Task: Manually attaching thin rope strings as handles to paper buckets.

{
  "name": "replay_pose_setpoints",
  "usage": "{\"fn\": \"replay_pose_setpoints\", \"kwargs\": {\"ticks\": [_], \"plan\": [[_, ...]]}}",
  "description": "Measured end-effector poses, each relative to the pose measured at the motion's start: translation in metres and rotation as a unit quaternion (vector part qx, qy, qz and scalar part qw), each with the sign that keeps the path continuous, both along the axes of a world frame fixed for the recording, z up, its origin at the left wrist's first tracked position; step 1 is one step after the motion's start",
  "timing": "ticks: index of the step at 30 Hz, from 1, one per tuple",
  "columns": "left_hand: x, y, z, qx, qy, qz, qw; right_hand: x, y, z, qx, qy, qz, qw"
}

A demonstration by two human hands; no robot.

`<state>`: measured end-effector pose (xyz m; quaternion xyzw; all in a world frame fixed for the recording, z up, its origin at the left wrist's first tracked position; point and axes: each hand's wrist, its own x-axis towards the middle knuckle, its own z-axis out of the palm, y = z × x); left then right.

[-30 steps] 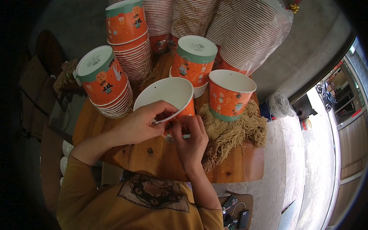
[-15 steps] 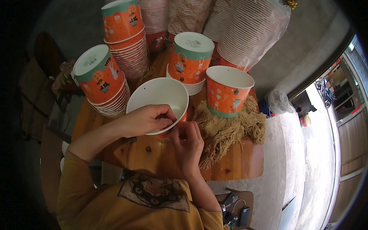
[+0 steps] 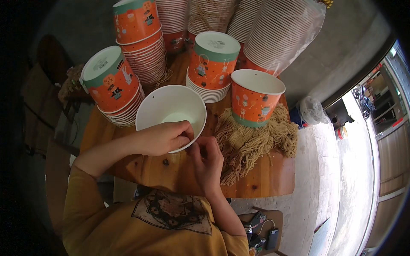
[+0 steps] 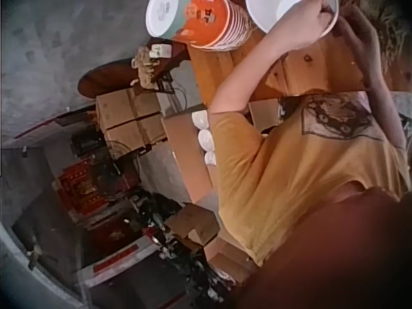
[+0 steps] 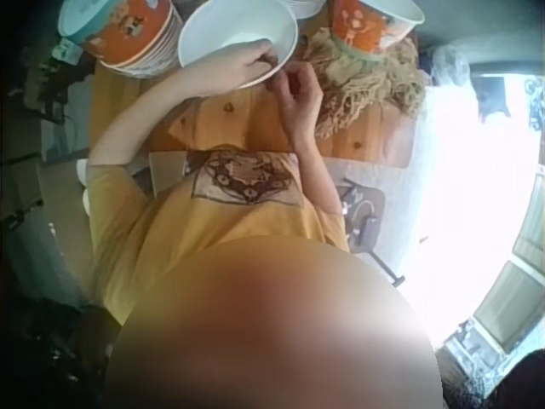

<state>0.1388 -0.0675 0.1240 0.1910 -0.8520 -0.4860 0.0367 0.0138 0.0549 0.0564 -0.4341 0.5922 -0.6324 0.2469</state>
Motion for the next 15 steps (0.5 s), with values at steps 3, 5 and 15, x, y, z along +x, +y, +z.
{"fn": "replay_pose_setpoints", "kwargs": {"ticks": [3, 5, 15], "plan": [[-0.002, -0.001, 0.001, -0.012, -0.033, 0.003, 0.999, 0.001, 0.002, 0.002, 0.014, -0.036, 0.000, 0.999], [-0.005, 0.001, -0.003, -0.023, -0.038, 0.010, 0.999, 0.000, 0.001, 0.002, 0.020, -0.045, 0.008, 0.999], [-0.002, 0.001, 0.005, -0.229, 0.087, 0.061, 0.968, -0.037, 0.006, 0.019, 0.012, 0.017, -0.018, 1.000]]}}
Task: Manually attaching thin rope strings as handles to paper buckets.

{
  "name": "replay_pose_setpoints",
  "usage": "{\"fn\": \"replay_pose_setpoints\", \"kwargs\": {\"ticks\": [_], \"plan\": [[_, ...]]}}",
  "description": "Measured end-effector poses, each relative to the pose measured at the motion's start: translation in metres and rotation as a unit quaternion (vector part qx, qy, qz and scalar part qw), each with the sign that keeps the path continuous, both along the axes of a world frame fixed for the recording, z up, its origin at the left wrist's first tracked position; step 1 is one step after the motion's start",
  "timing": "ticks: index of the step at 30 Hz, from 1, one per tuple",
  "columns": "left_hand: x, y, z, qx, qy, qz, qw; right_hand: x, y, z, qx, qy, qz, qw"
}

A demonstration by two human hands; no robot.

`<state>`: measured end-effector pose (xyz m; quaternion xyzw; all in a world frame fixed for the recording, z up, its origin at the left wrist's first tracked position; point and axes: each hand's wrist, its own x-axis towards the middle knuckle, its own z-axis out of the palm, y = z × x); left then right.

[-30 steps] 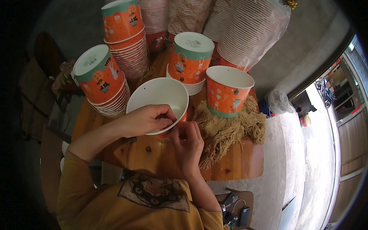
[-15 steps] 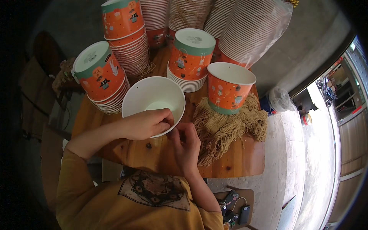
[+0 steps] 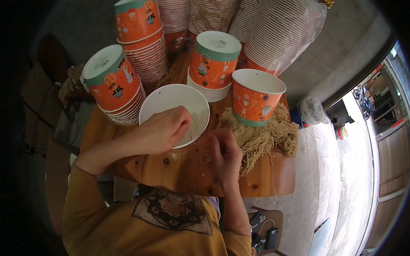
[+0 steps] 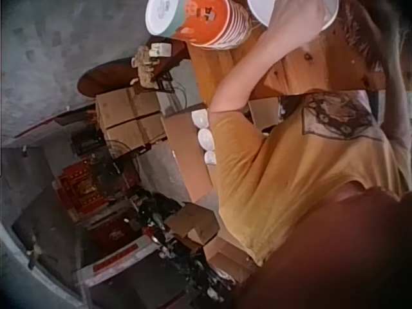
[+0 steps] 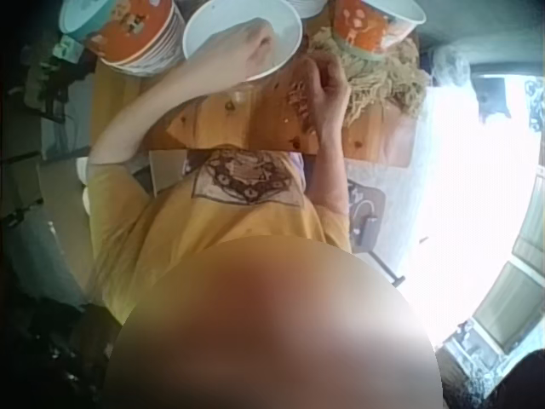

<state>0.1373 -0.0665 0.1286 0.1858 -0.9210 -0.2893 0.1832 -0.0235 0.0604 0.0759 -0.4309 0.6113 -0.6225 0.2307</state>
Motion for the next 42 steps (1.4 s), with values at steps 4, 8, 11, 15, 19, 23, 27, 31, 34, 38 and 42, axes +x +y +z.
{"fn": "replay_pose_setpoints", "kwargs": {"ticks": [4, 8, 11, 15, 19, 23, 27, 31, 34, 38, 42], "plan": [[-0.001, -0.002, 0.000, -0.005, 0.043, -0.003, 0.999, 0.007, -0.009, 0.022, 0.031, 0.134, 0.020, 0.990], [-0.003, -0.004, -0.006, 0.147, 0.076, -0.013, 0.986, 0.012, -0.016, 0.018, 0.061, 0.094, 0.064, 0.992], [-0.003, -0.006, -0.017, 0.299, 0.118, -0.030, 0.947, 0.016, -0.018, 0.012, 0.065, -0.061, 0.084, 0.992], [-0.006, -0.005, -0.015, 0.486, 0.059, -0.037, 0.871, 0.017, -0.021, 0.004, 0.003, -0.139, 0.098, 0.985], [-0.010, -0.008, -0.009, 0.525, 0.012, -0.023, 0.851, 0.015, -0.021, 0.009, 0.005, -0.154, 0.086, 0.984], [-0.009, -0.010, -0.015, 0.533, 0.015, -0.007, 0.846, -0.006, 0.001, 0.042, 0.091, 0.147, 0.026, 0.985], [-0.010, -0.009, -0.014, 0.506, 0.002, -0.010, 0.863, -0.030, 0.016, 0.061, 0.215, 0.263, 0.173, 0.925], [-0.013, -0.005, -0.020, 0.489, 0.006, -0.049, 0.871, -0.024, 0.000, 0.071, 0.199, -0.075, 0.300, 0.930], [-0.015, -0.002, -0.017, 0.470, 0.002, -0.061, 0.881, -0.021, -0.017, 0.066, 0.162, -0.098, 0.262, 0.946], [-0.014, -0.004, -0.016, 0.471, 0.014, -0.051, 0.880, -0.024, -0.035, 0.055, 0.130, 0.005, 0.194, 0.972], [-0.016, 0.000, -0.007, 0.508, -0.015, -0.063, 0.859, -0.029, -0.040, 0.049, 0.107, 0.077, 0.164, 0.978]]}}
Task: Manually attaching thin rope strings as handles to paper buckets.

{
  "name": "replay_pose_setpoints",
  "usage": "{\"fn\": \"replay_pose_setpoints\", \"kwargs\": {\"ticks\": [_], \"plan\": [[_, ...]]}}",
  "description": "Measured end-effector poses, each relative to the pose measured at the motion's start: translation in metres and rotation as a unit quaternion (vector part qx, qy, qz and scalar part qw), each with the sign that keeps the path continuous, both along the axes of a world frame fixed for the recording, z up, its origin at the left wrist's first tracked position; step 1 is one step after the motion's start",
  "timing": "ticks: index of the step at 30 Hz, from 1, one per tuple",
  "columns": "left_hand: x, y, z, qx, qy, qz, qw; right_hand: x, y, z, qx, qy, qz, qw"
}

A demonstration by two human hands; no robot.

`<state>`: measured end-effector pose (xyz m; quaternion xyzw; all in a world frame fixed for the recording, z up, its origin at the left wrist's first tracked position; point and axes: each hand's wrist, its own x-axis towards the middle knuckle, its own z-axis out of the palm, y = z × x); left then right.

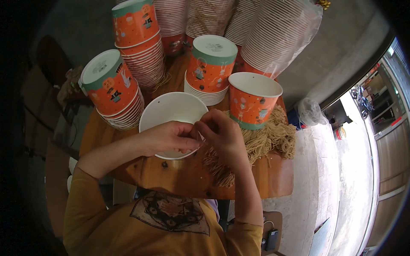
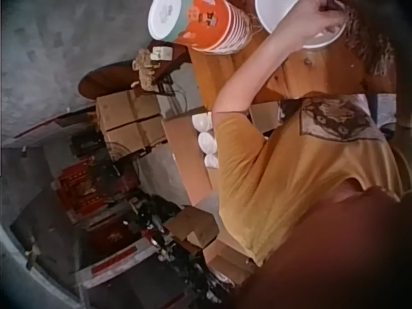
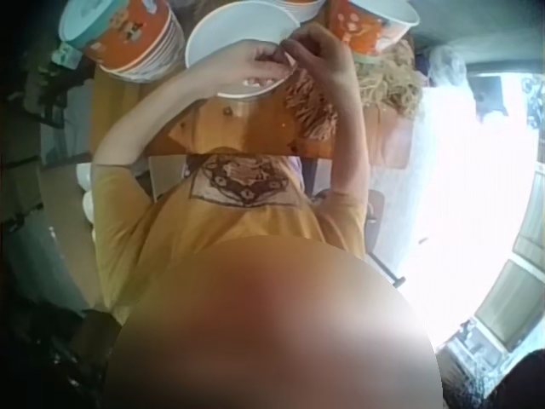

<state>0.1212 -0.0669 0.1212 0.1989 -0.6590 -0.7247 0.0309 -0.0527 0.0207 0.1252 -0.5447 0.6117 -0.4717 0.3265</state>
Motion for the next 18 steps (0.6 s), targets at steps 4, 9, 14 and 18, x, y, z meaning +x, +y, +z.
{"fn": "replay_pose_setpoints", "kwargs": {"ticks": [4, 9, 14, 18], "plan": [[-0.002, -0.002, -0.002, 0.027, -0.005, 0.024, 0.999, -0.002, 0.005, -0.013, 0.000, 0.021, -0.064, 0.998], [-0.004, -0.002, -0.001, 0.038, -0.002, 0.018, 0.999, -0.001, 0.032, -0.029, -0.048, -0.112, -0.121, 0.985], [-0.007, -0.001, 0.000, 0.020, -0.007, 0.015, 1.000, 0.007, 0.040, -0.037, -0.124, -0.038, -0.092, 0.987], [-0.007, -0.002, 0.001, 0.019, -0.009, 0.008, 1.000, 0.015, 0.043, -0.031, -0.073, 0.053, -0.124, 0.988]]}}
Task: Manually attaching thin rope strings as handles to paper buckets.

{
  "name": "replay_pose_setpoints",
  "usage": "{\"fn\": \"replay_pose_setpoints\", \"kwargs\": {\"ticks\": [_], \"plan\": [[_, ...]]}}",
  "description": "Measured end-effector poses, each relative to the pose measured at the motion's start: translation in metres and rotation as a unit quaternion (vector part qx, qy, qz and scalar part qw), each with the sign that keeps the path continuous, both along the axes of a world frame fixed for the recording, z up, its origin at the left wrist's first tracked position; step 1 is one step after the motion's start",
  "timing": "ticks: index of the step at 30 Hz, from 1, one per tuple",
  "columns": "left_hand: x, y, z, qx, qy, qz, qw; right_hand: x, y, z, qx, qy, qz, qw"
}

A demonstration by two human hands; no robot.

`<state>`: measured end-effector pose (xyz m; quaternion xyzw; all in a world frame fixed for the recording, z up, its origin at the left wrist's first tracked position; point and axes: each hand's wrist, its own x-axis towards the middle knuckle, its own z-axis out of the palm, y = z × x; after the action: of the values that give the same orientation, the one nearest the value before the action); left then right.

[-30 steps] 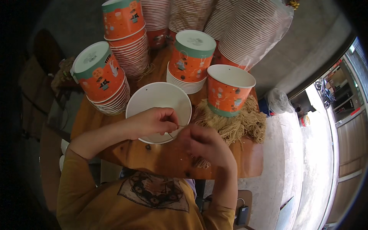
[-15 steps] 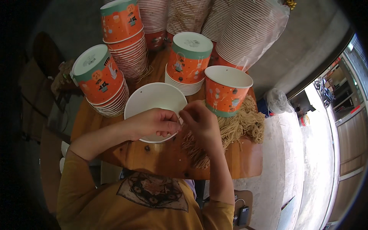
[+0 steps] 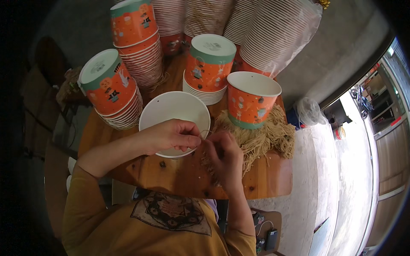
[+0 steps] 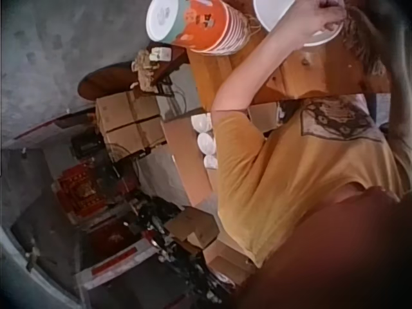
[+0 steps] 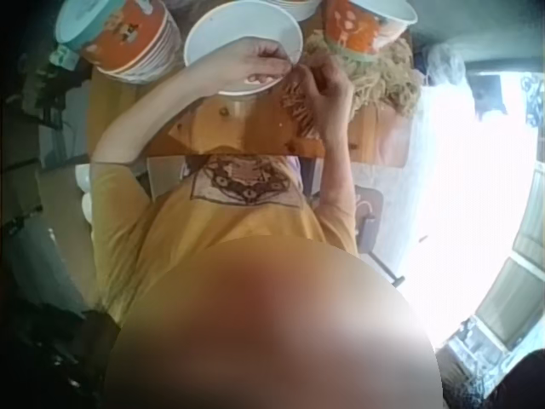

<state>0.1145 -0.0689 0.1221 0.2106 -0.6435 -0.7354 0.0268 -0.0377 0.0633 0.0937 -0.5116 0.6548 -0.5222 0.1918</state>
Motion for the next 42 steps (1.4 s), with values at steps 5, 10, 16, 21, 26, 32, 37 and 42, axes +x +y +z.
{"fn": "replay_pose_setpoints", "kwargs": {"ticks": [5, 10, 16, 21, 26, 32, 37, 42], "plan": [[0.000, -0.010, -0.007, 0.157, -0.007, 0.006, 0.988, 0.029, 0.003, 0.003, -0.113, 0.131, -0.022, 0.985], [0.000, -0.007, -0.006, 0.207, -0.021, 0.030, 0.978, 0.036, 0.004, -0.001, -0.121, 0.192, -0.041, 0.973], [0.001, -0.008, -0.010, 0.191, 0.039, 0.040, 0.980, 0.024, 0.007, -0.009, -0.103, 0.019, -0.016, 0.994], [0.003, -0.004, -0.005, 0.030, 0.045, 0.031, 0.998, 0.017, 0.005, -0.005, -0.071, -0.190, -0.063, 0.977], [0.004, 0.004, -0.005, -0.078, 0.079, 0.036, 0.993, 0.019, 0.003, 0.005, -0.054, 0.026, -0.049, 0.997], [0.006, 0.004, -0.006, -0.169, 0.072, 0.015, 0.983, 0.025, 0.000, 0.012, -0.020, 0.124, -0.063, 0.990], [0.007, 0.003, -0.004, -0.190, 0.074, 0.005, 0.979, 0.028, 0.000, 0.009, -0.021, 0.100, -0.050, 0.993], [0.007, 0.004, -0.003, -0.222, 0.079, 0.000, 0.972, 0.026, -0.002, 0.007, -0.013, 0.051, -0.048, 0.997]]}}
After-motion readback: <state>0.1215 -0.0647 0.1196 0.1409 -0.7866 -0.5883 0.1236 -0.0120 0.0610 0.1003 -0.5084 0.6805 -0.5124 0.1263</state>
